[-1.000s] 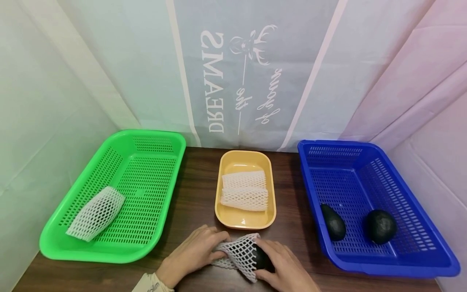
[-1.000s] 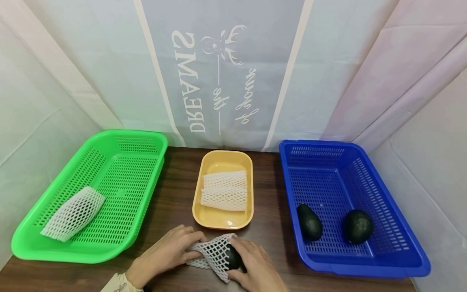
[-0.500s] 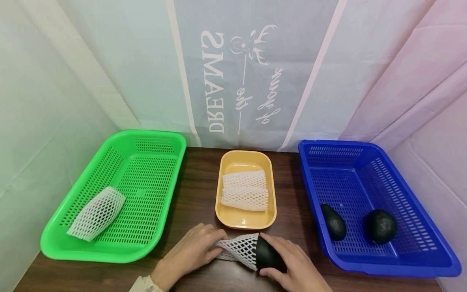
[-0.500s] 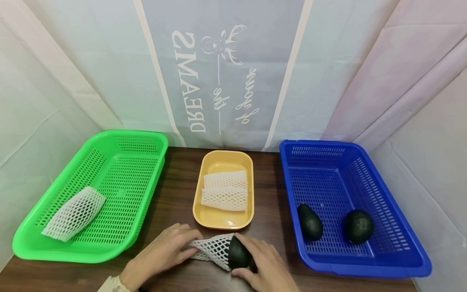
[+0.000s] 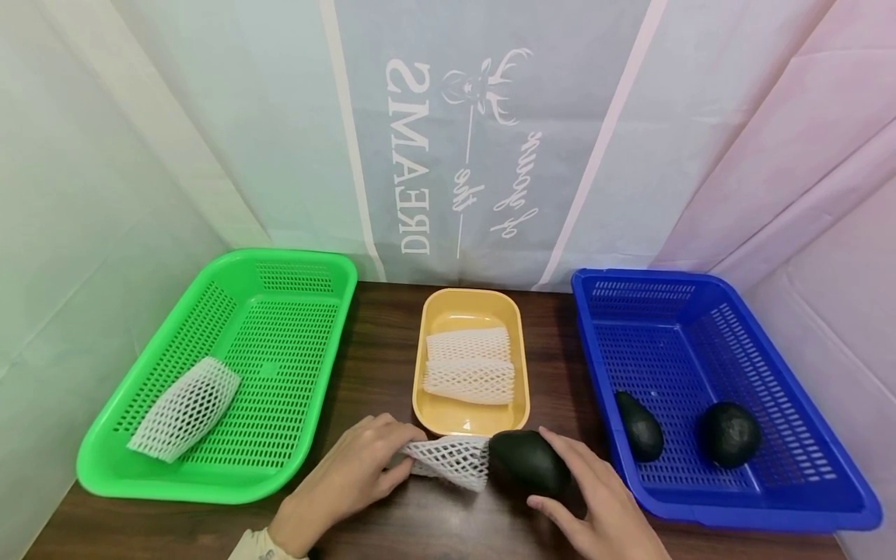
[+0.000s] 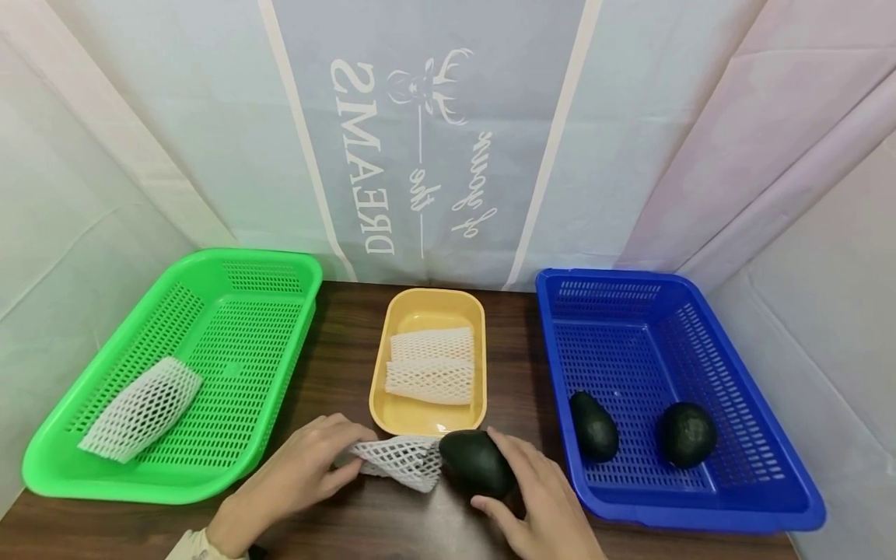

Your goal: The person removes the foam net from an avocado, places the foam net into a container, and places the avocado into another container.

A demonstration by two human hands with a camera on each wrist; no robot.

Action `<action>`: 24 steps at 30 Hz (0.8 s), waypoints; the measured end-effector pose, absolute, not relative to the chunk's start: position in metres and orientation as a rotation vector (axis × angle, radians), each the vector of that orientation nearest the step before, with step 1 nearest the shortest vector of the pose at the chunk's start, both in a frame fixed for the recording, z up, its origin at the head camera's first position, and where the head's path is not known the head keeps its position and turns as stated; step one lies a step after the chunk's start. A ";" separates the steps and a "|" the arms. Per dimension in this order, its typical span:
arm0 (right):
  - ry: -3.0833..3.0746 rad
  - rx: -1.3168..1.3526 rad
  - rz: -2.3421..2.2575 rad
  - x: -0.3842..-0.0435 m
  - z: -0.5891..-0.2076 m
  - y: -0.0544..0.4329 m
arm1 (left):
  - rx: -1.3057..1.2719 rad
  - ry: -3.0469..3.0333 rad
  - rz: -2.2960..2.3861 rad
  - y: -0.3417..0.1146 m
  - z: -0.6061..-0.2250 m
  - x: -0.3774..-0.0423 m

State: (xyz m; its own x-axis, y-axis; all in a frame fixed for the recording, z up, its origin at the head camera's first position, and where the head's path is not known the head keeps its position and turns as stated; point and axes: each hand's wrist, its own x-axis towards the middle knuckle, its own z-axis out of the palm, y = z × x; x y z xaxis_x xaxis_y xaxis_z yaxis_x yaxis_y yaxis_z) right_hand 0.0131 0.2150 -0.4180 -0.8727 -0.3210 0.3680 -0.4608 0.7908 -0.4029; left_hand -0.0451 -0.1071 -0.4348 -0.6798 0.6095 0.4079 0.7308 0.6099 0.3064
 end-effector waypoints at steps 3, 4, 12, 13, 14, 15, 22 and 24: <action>-2.690 0.562 0.723 0.015 -0.415 0.216 | -1.097 -2.524 -0.672 -0.108 -0.432 -0.046; -2.678 0.560 0.733 0.015 -0.414 0.217 | -1.098 -2.507 -0.677 -0.109 -0.432 -0.047; -2.543 0.494 0.809 0.016 -0.403 0.228 | -1.080 -2.415 -0.733 -0.110 -0.425 -0.049; -2.530 0.470 0.825 0.017 -0.401 0.231 | -1.076 -2.409 -0.736 -0.110 -0.424 -0.050; -2.514 0.448 0.835 0.017 -0.399 0.233 | -1.070 -2.401 -0.737 -0.109 -0.423 -0.050; -2.501 0.422 0.835 0.017 -0.397 0.236 | -1.066 -2.393 -0.737 -0.109 -0.423 -0.050; -2.422 0.267 0.807 0.019 -0.395 0.257 | -1.057 -2.345 -0.746 -0.108 -0.419 -0.054; -2.398 0.235 0.789 0.019 -0.396 0.262 | -1.053 -2.341 -0.751 -0.108 -0.419 -0.054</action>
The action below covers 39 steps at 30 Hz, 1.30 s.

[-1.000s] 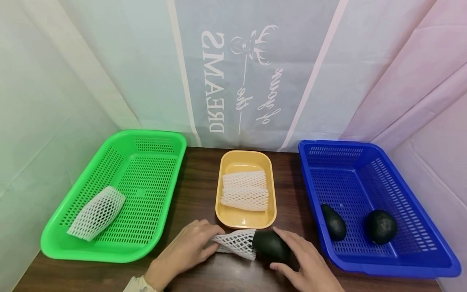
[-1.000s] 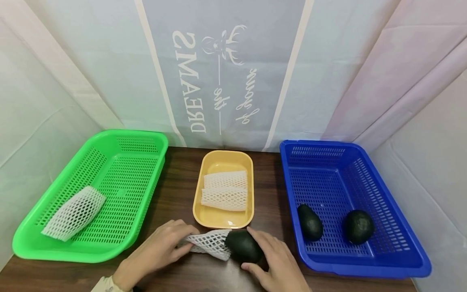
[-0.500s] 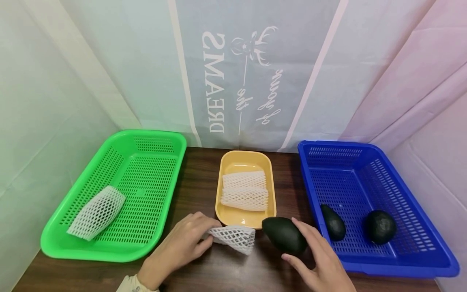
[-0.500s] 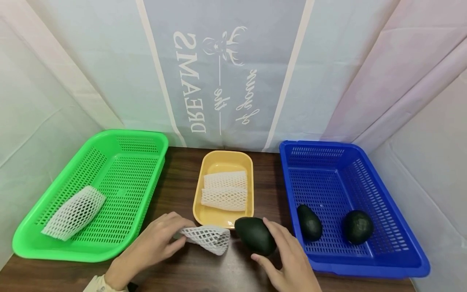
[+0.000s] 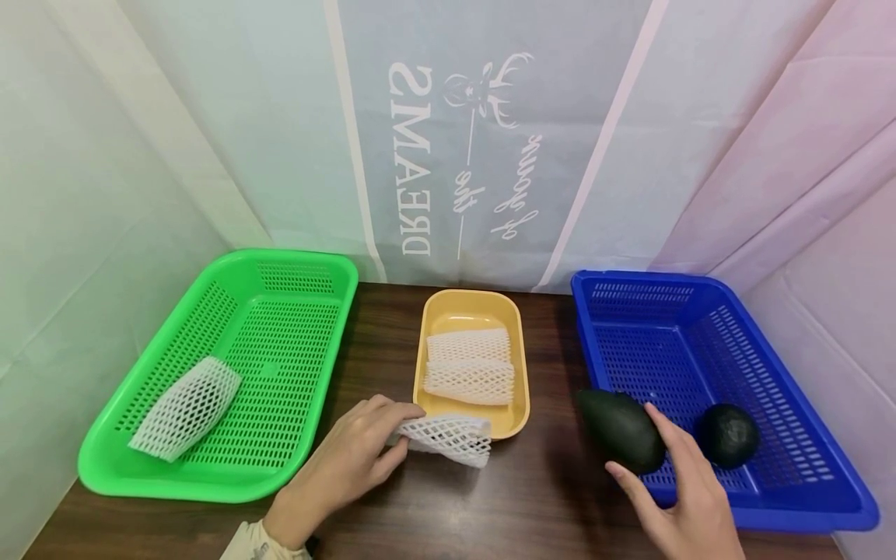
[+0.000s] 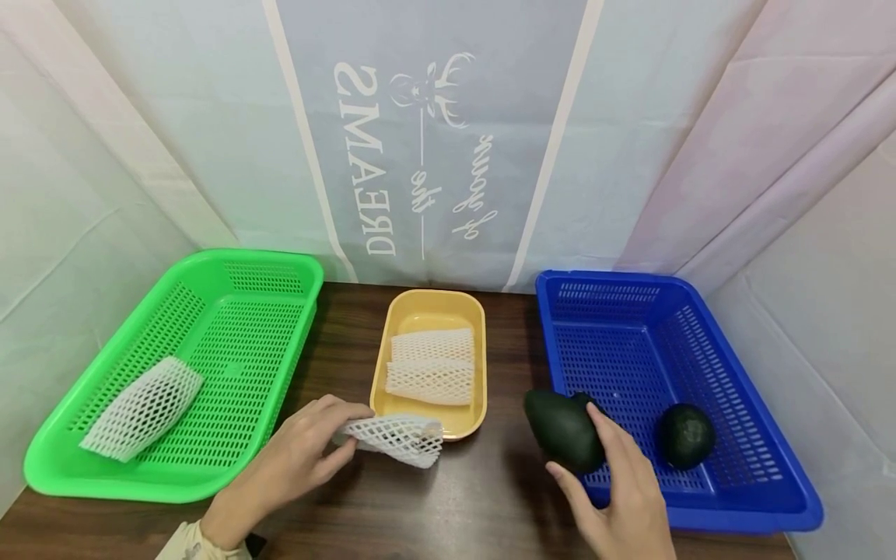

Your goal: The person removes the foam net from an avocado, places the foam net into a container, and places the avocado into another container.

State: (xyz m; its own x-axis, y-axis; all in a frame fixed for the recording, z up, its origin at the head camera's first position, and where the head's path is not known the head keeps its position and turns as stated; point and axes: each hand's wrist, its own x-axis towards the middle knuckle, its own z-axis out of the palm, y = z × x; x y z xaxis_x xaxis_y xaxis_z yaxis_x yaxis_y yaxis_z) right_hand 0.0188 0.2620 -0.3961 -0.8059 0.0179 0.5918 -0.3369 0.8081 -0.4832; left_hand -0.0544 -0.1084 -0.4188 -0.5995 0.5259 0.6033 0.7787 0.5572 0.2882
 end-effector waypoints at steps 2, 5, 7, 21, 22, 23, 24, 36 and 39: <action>-2.389 0.199 0.781 0.019 -0.398 0.266 | -1.048 -2.339 -0.756 -0.108 -0.418 -0.056; -2.370 0.154 0.766 0.020 -0.400 0.272 | -1.044 -2.331 -0.760 -0.108 -0.418 -0.057; -2.361 0.104 0.750 0.020 -0.401 0.276 | -1.040 -2.329 -0.756 -0.108 -0.418 -0.058; -2.452 -0.560 0.693 0.020 -0.412 0.293 | -1.012 -2.342 -0.756 -0.099 -0.415 -0.071; -2.478 -0.597 0.687 0.019 -0.413 0.295 | -1.010 -2.344 -0.755 -0.098 -0.415 -0.072; -2.507 -0.635 0.680 0.019 -0.413 0.298 | -1.011 -2.340 -0.756 -0.097 -0.415 -0.073; -2.526 -0.662 0.676 0.019 -0.414 0.300 | -1.011 -2.341 -0.759 -0.096 -0.415 -0.074; -2.781 -0.892 0.642 0.008 -0.410 0.324 | -1.031 -2.365 -0.768 -0.082 -0.414 -0.082; -2.874 -0.885 0.596 0.005 -0.409 0.327 | -1.049 -2.360 -0.766 -0.078 -0.416 -0.083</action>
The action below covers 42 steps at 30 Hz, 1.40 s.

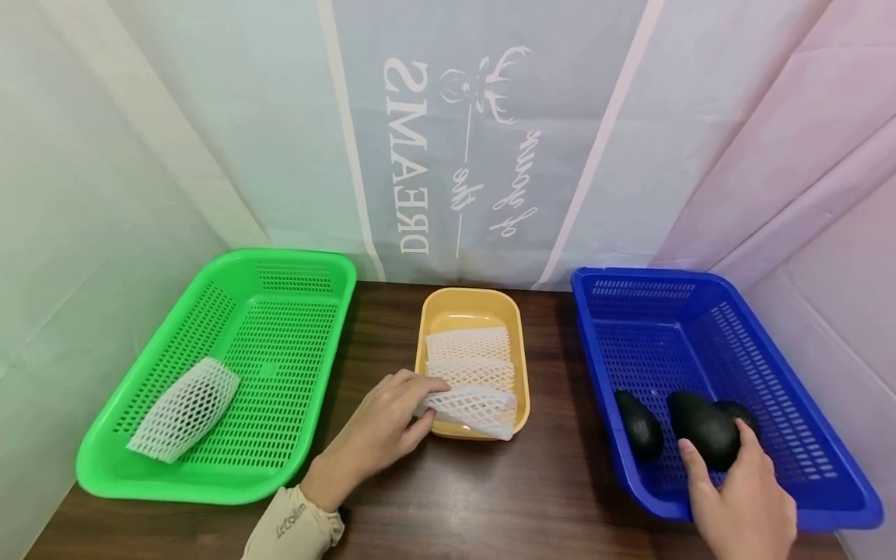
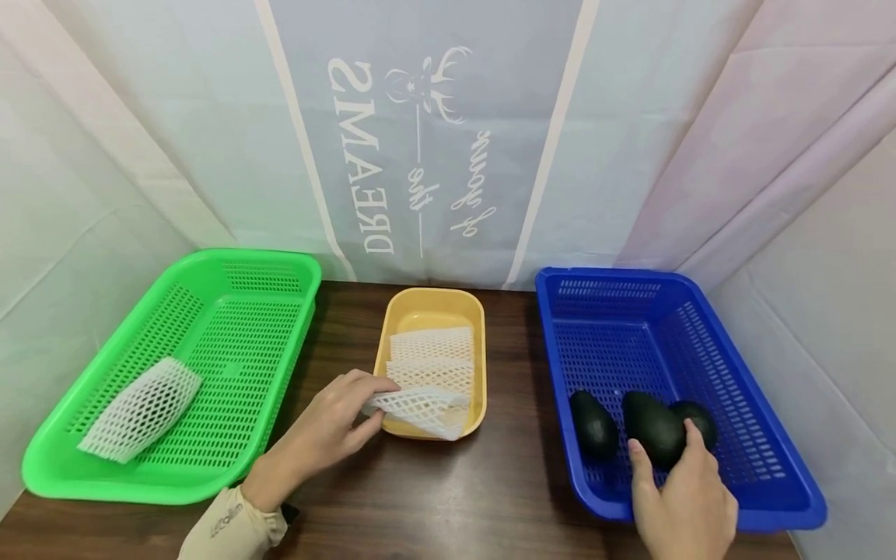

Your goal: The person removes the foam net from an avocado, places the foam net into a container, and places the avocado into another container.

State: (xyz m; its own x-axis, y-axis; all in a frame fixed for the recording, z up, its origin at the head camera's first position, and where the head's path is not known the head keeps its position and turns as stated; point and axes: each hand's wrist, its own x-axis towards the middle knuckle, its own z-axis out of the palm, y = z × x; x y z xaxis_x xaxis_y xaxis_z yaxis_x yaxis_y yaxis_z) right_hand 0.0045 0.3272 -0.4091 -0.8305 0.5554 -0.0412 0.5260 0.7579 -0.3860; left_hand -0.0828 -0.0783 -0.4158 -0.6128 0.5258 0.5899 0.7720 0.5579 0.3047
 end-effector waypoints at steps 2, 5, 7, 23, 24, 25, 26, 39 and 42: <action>-2.911 -0.880 0.569 0.004 -0.410 0.329 | -1.062 -2.365 -0.763 -0.076 -0.417 -0.083; -2.952 -0.879 0.543 0.003 -0.411 0.333 | -1.065 -2.382 -0.761 -0.073 -0.419 -0.084; -2.975 -0.873 0.524 0.002 -0.411 0.335 | -1.059 -2.397 -0.763 -0.072 -0.419 -0.085; -3.050 -1.001 0.537 -0.003 -0.413 0.335 | -1.056 -2.480 -0.712 -0.067 -0.426 -0.087; -3.044 -1.014 0.541 -0.003 -0.413 0.335 | -1.048 -2.474 -0.701 -0.067 -0.427 -0.088; -3.040 -1.027 0.547 -0.003 -0.412 0.334 | -1.039 -2.468 -0.692 -0.067 -0.427 -0.089; -3.035 -1.037 0.555 -0.003 -0.412 0.334 | -1.028 -2.462 -0.685 -0.067 -0.428 -0.090; -2.978 -1.058 0.581 0.000 -0.406 0.325 | -1.042 -2.551 -0.668 -0.060 -0.434 -0.096; -2.977 -1.058 0.583 0.000 -0.405 0.325 | -1.045 -2.577 -0.646 -0.059 -0.436 -0.095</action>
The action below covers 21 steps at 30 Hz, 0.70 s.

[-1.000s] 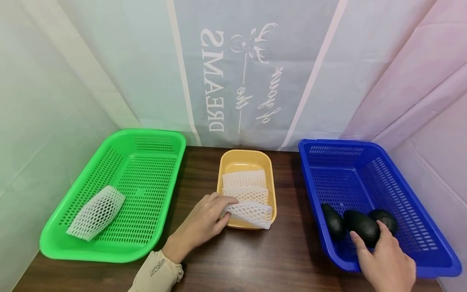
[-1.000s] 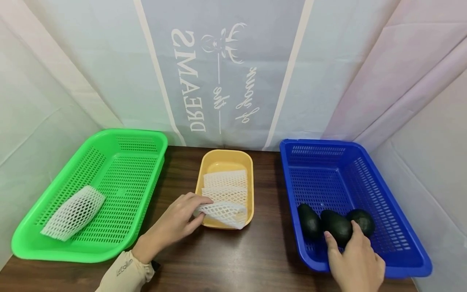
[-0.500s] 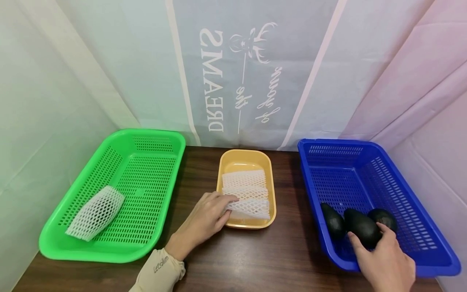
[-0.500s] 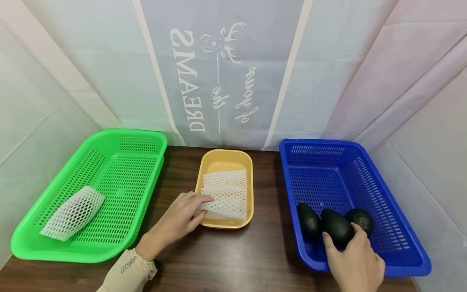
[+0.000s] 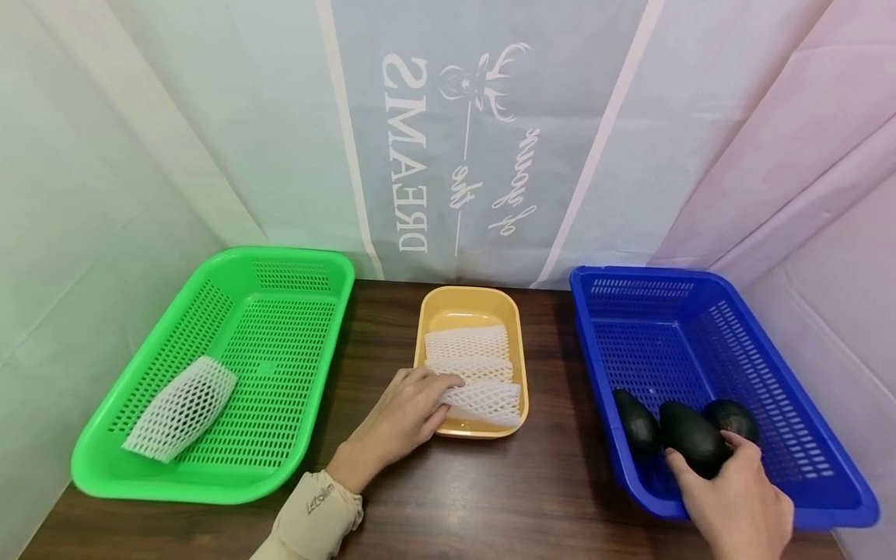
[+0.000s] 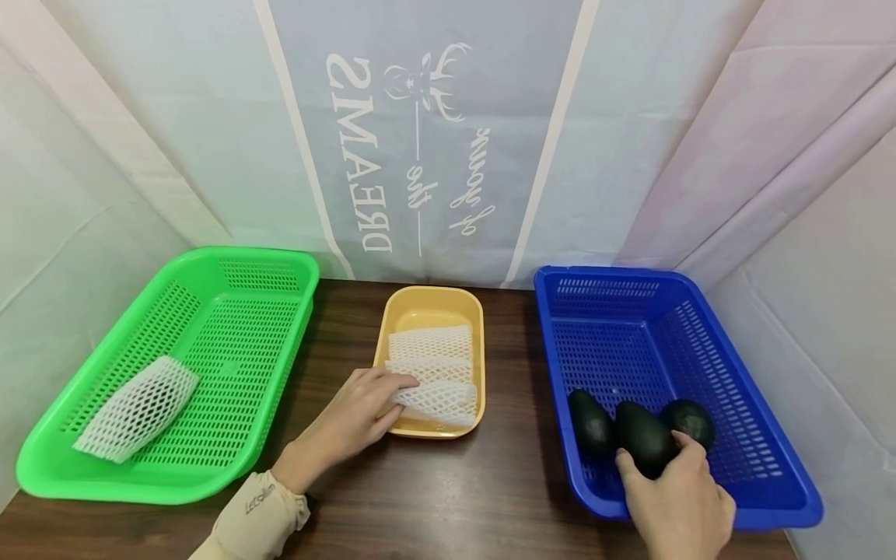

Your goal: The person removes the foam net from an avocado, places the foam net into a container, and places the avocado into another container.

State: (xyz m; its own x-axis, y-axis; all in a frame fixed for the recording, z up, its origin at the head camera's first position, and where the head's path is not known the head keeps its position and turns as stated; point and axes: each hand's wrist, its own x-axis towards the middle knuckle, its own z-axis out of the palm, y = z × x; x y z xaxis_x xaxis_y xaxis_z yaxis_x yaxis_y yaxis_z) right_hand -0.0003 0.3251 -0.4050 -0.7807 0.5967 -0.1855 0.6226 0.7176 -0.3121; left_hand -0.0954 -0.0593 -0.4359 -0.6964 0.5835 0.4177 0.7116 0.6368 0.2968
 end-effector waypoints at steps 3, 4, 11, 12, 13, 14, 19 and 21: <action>2.839 1.009 -0.552 -0.002 -0.406 0.326 | -1.040 -2.582 -0.602 -0.060 -0.438 -0.096; 2.838 1.003 -0.543 -0.003 -0.407 0.327 | -1.037 -2.583 -0.578 -0.061 -0.438 -0.096; 2.840 0.963 -0.513 -0.005 -0.409 0.331 | -1.000 -2.702 -0.486 -0.063 -0.437 -0.097; 2.842 0.966 -0.518 -0.004 -0.409 0.331 | -0.995 -2.721 -0.484 -0.063 -0.436 -0.097; 2.842 0.970 -0.522 -0.005 -0.410 0.331 | -0.990 -2.740 -0.483 -0.063 -0.435 -0.097; 2.839 0.977 -0.527 -0.005 -0.410 0.331 | -0.987 -2.754 -0.481 -0.063 -0.434 -0.097; 2.817 0.999 -0.536 -0.004 -0.410 0.331 | -0.986 -2.791 -0.488 -0.062 -0.431 -0.097; 2.813 1.002 -0.534 -0.004 -0.409 0.331 | -0.988 -2.797 -0.504 -0.062 -0.429 -0.097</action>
